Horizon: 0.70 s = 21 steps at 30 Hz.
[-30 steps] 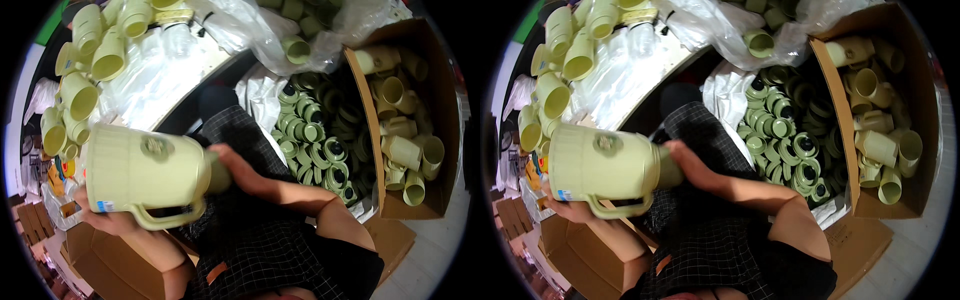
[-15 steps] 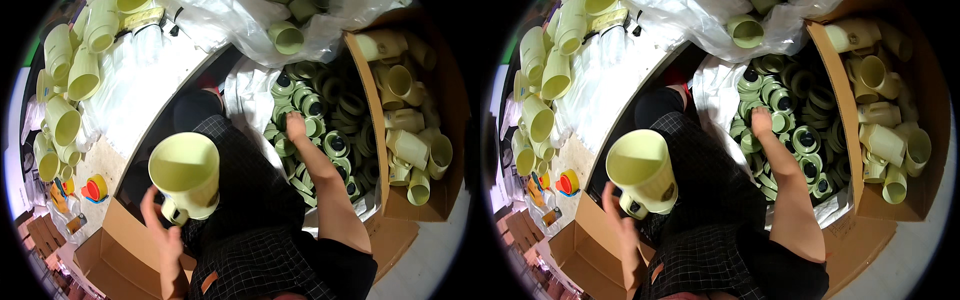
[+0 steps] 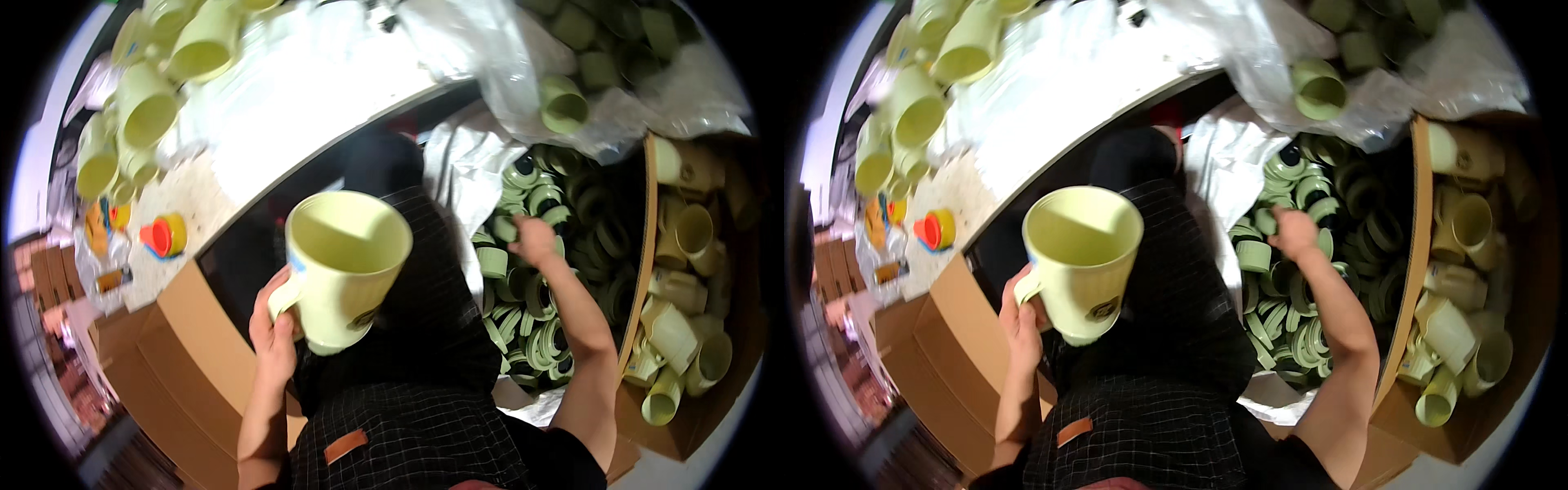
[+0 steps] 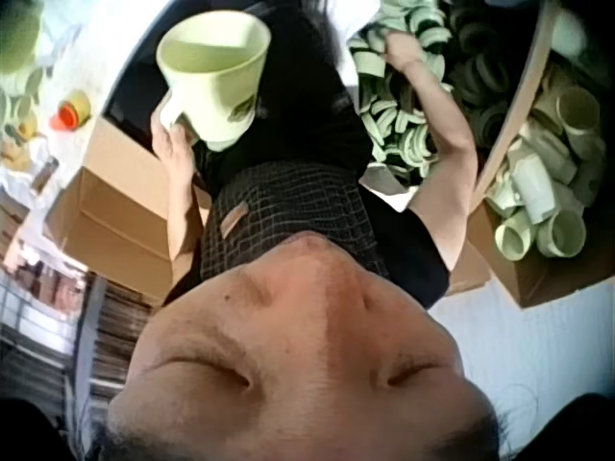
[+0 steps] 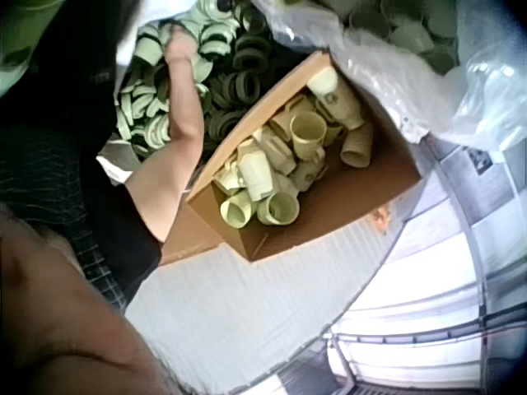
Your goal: The person assembles vacuum flasks by placing a lid on a container, sliding the assembled flask into a plastic bag, and then placing the bagged flask into a large cardboard box alongside others.
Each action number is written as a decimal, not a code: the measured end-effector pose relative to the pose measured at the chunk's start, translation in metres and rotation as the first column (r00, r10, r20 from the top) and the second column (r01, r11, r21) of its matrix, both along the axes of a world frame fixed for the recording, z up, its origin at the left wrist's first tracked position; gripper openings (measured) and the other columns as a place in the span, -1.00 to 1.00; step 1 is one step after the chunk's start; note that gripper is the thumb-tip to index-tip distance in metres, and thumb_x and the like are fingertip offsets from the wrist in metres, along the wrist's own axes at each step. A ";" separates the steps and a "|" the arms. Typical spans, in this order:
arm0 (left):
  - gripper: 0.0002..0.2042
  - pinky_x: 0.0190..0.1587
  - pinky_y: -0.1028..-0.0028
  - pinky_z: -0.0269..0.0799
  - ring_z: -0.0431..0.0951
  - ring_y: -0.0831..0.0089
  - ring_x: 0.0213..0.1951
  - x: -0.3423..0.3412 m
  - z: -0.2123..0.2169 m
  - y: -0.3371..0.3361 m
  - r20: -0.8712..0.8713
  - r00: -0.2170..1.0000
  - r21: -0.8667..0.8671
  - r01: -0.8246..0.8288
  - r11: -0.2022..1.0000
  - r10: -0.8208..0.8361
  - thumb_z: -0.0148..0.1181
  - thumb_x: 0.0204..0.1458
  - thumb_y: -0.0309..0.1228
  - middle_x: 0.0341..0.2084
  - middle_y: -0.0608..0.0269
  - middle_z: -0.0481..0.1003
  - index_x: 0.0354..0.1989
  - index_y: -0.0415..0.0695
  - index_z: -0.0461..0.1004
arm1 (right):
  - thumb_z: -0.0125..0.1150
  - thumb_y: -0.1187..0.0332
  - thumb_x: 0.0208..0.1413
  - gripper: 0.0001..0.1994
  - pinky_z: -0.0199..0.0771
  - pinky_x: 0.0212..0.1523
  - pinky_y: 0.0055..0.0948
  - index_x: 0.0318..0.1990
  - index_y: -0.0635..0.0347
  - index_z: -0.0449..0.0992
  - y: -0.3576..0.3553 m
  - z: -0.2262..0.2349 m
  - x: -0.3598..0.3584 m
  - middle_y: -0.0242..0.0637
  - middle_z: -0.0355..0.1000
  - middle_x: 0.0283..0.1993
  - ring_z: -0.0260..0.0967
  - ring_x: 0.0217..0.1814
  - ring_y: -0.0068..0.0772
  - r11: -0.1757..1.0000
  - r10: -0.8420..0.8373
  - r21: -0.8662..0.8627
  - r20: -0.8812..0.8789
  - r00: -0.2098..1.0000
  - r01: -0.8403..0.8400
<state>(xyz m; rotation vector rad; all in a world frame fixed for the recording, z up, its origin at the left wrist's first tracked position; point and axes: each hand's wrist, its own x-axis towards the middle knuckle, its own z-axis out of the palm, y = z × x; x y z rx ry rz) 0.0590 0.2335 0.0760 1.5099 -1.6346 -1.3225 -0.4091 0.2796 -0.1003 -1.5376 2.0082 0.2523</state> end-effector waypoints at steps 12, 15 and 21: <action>-0.60 0.25 0.25 0.33 0.46 0.10 0.23 0.016 0.008 0.001 -0.195 0.968 -0.070 0.150 0.986 -0.161 0.07 0.27 -0.23 0.16 -0.04 0.47 0.17 -0.23 0.41 | 0.40 0.13 -0.05 -0.39 0.38 -0.18 -0.26 0.13 0.34 0.52 -0.073 0.197 0.176 -0.24 0.38 -0.27 0.34 -0.23 -0.16 0.549 0.756 -0.831 0.447 0.478 -0.092; -0.62 0.22 0.26 0.38 0.50 0.12 0.19 0.025 0.008 0.004 -0.232 0.962 -0.017 0.142 0.990 -0.142 0.12 0.20 -0.36 0.22 -0.05 0.42 0.17 -0.21 0.41 | 0.28 -0.02 0.08 -0.40 0.32 -0.26 -0.30 0.08 0.35 0.55 -0.058 0.194 0.184 -0.25 0.35 -0.30 0.28 -0.29 -0.21 0.520 0.764 -0.851 0.423 0.488 -0.076; -0.54 0.14 0.20 0.45 0.52 -0.07 0.10 0.017 0.015 0.031 -0.036 0.998 -0.155 0.054 0.986 -0.060 0.19 0.15 -0.40 0.19 -0.12 0.41 0.22 -0.23 0.32 | 0.15 0.07 0.24 -0.50 0.32 -0.21 -0.33 0.13 0.34 0.53 -0.054 0.212 0.208 -0.22 0.32 -0.33 0.27 -0.27 -0.22 0.630 0.646 -0.774 0.470 0.602 -0.072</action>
